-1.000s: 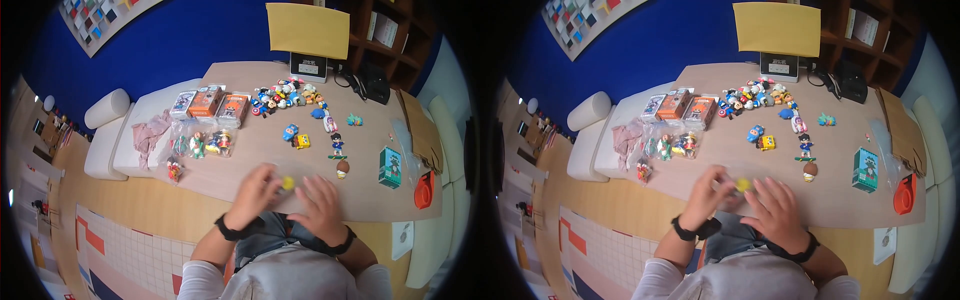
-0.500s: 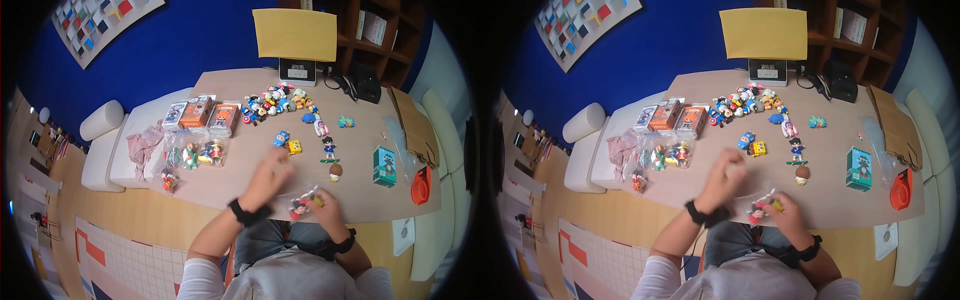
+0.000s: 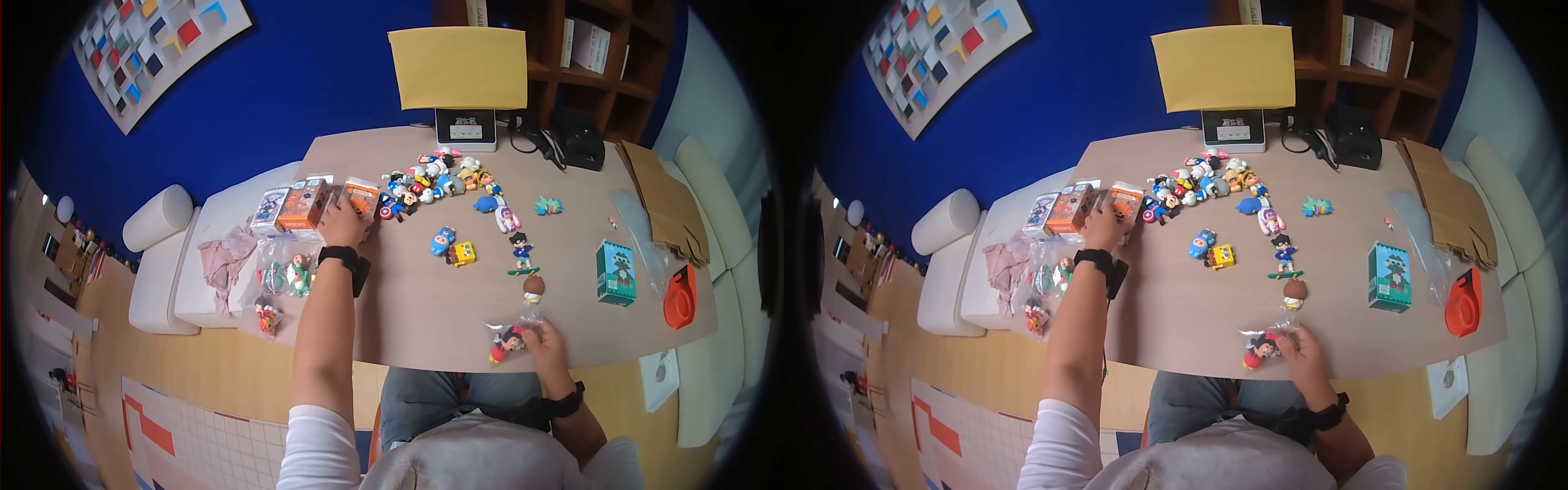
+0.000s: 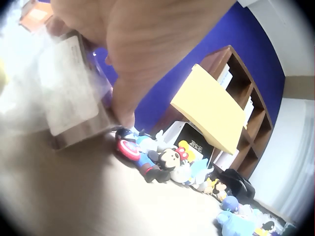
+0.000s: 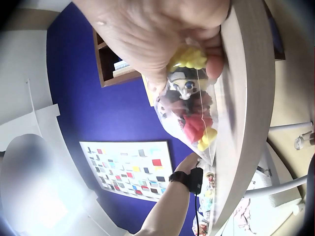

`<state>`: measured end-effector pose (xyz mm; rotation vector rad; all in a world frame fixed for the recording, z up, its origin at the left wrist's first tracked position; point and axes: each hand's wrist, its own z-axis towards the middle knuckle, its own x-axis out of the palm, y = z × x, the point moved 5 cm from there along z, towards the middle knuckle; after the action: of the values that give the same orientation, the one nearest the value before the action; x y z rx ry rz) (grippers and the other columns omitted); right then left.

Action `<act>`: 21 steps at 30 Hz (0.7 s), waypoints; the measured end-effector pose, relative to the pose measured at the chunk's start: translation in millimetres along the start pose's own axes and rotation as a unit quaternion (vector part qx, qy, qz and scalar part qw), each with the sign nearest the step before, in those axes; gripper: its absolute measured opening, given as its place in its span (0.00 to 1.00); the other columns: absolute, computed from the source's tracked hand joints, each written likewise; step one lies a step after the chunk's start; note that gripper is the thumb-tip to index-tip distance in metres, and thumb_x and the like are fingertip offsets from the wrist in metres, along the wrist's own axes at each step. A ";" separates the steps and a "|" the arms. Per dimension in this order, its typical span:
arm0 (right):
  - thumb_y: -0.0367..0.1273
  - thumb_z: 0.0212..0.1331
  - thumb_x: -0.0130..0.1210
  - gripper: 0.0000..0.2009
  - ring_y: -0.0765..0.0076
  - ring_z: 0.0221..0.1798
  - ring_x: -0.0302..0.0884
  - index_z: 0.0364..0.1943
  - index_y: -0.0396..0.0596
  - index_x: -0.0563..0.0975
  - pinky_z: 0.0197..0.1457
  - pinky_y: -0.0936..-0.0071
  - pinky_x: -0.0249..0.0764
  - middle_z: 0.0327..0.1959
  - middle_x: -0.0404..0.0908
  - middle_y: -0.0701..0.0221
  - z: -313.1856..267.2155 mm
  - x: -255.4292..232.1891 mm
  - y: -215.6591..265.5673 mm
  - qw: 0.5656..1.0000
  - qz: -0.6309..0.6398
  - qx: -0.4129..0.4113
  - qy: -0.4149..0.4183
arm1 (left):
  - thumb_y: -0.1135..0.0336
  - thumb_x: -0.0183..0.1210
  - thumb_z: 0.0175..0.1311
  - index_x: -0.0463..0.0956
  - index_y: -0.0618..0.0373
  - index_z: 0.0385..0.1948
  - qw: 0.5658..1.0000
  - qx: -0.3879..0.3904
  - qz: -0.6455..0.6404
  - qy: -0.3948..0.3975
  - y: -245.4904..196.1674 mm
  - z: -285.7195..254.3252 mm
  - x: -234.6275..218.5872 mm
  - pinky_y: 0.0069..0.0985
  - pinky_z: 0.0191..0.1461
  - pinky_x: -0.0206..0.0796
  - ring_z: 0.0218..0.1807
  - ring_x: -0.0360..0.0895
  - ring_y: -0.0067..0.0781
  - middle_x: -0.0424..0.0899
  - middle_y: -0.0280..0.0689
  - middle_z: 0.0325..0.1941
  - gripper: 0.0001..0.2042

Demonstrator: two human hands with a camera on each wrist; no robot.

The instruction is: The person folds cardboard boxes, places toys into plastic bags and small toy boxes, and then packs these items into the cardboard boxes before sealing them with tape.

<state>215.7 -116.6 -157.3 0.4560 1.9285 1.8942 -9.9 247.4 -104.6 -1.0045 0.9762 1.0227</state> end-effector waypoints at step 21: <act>0.25 0.57 0.52 0.16 0.74 0.47 0.70 0.50 0.40 0.64 0.51 0.75 0.67 0.45 0.73 0.67 21.2 25.5 123.3 0.963 0.071 -0.259 0.008 | 0.79 0.57 0.55 0.47 0.58 0.60 0.727 0.130 -0.632 0.235 -68.2 -222.0 -28.8 0.32 0.67 0.49 0.63 0.60 0.36 0.62 0.40 0.58 0.33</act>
<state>198.5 -81.9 -35.7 0.4207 1.3528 2.3914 13.9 15.0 -118.2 -1.3613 0.5395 -0.5361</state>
